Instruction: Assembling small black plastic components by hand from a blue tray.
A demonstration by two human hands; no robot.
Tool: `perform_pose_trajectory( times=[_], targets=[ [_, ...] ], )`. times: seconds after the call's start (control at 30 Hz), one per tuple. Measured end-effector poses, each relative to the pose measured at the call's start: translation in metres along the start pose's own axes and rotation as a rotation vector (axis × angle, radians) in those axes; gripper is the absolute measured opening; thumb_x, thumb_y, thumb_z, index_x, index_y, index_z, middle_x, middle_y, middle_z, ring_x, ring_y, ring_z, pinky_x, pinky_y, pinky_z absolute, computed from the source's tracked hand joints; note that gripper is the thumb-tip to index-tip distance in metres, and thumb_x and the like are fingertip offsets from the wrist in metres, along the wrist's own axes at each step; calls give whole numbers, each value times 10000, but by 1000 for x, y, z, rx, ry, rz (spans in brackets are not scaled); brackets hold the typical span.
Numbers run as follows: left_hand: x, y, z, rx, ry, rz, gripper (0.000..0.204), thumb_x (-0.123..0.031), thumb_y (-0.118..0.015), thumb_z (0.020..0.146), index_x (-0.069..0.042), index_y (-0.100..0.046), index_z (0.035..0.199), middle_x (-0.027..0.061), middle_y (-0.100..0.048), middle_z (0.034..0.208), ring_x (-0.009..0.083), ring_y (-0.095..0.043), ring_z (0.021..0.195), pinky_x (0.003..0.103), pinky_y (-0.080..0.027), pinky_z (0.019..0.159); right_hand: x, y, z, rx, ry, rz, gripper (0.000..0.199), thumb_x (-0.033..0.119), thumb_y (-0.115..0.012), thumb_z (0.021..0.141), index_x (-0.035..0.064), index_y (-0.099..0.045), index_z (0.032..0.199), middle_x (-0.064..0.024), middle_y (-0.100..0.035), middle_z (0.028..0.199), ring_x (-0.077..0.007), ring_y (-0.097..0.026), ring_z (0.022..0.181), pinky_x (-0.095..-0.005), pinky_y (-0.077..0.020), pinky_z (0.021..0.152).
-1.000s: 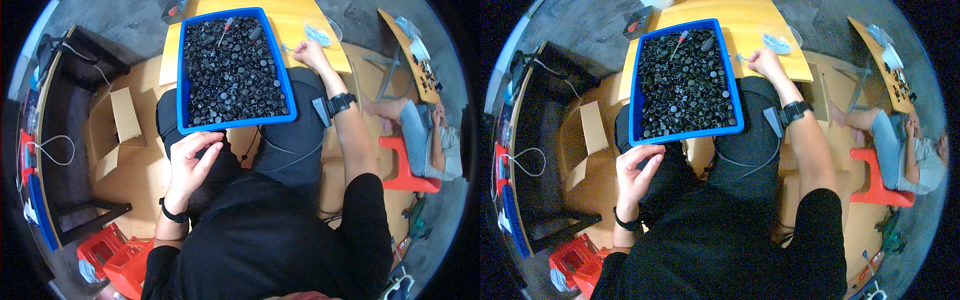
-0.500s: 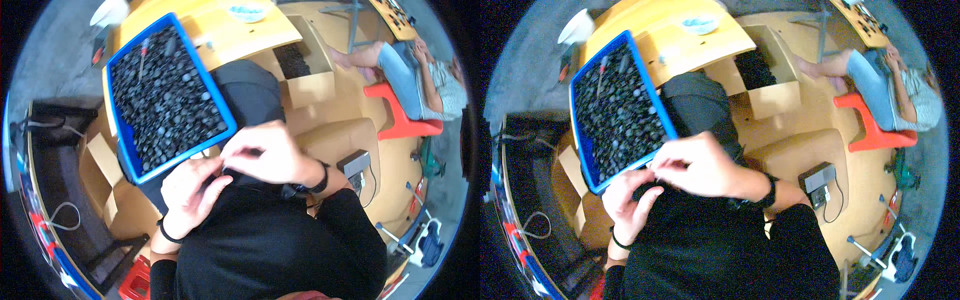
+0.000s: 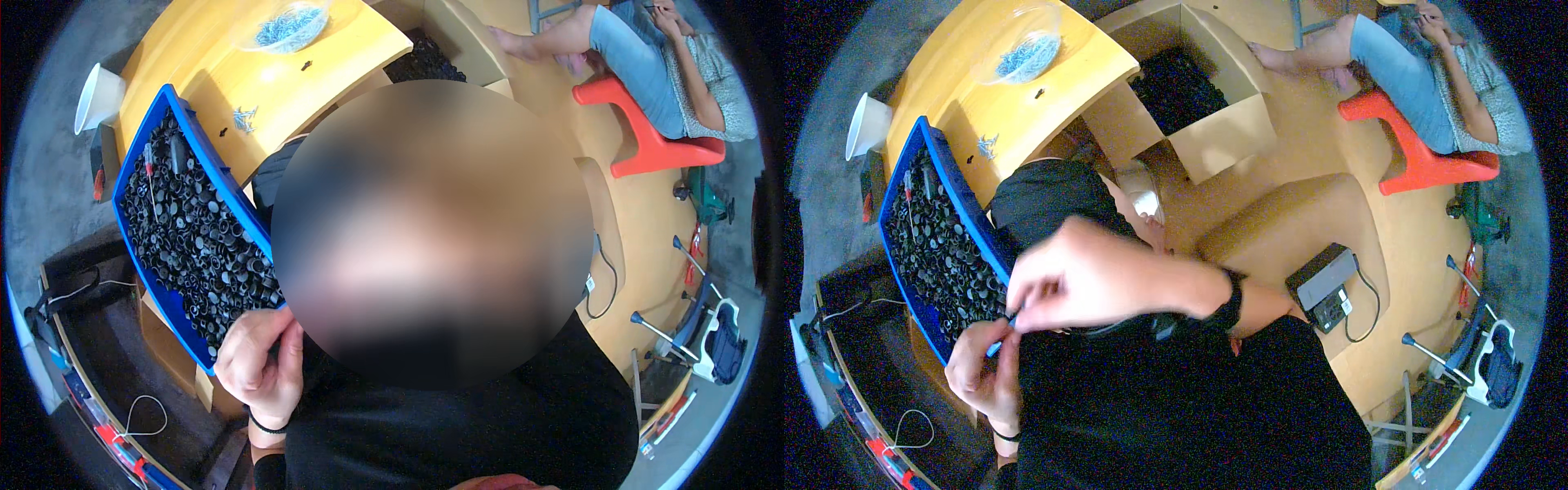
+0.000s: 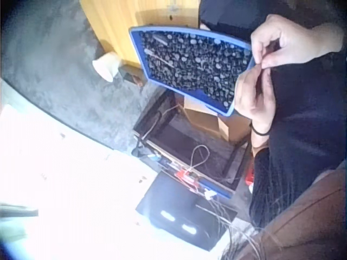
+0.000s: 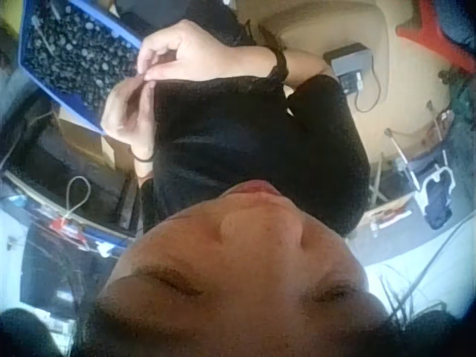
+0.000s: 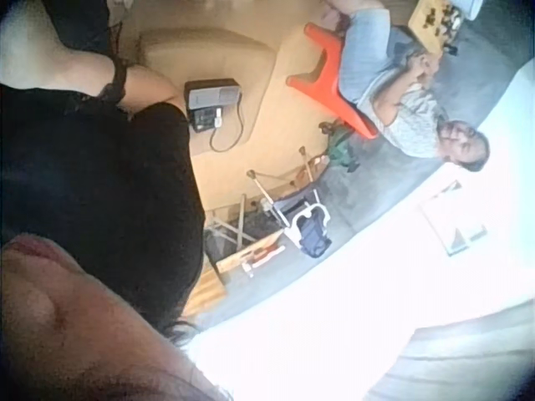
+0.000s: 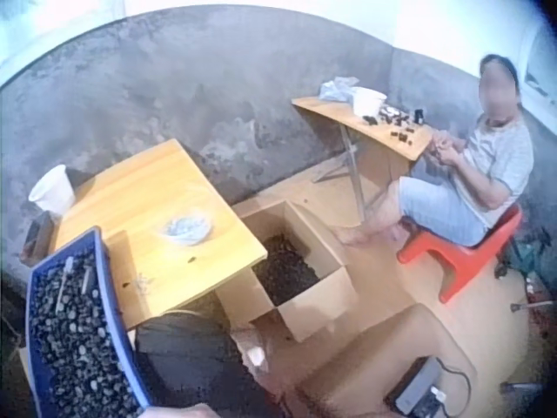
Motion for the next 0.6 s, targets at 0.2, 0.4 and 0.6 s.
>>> perform_pose_trajectory(
  times=[0.2,0.4,0.6],
  targets=[
    [3,-32,6,228,-38,-24,203,102,-630,689,22,-651,874,113,-612,764,218,-600,651,271,-475,590,-52,269,-53,-818,-175,39,225,209,-623,839,25,-624,969,-60,-658,805,-102,-612,685,-225,-498,621],
    [-1,-87,-38,671,69,-709,124,41,-632,743,4,-662,858,113,-627,803,316,-617,910,371,-484,761,1,267,-26,-806,-78,-63,212,235,-636,826,72,-638,961,-29,-645,811,-80,-588,683,-207,-471,604],
    [-33,-136,-63,803,-127,-960,90,-2,-598,802,-4,-638,883,105,-590,808,350,-555,1002,428,-443,866,63,225,-21,-889,-20,-98,165,161,-571,874,3,-604,906,-68,-630,769,-117,-577,636,-208,-468,563]
  ],
)
Point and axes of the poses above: each hand's wrist, its own z-axis towards the middle knuckle, its own y-axis out of the back of the hand, x = y × z, the point moved 10 cm from there along z, towards the middle knuckle
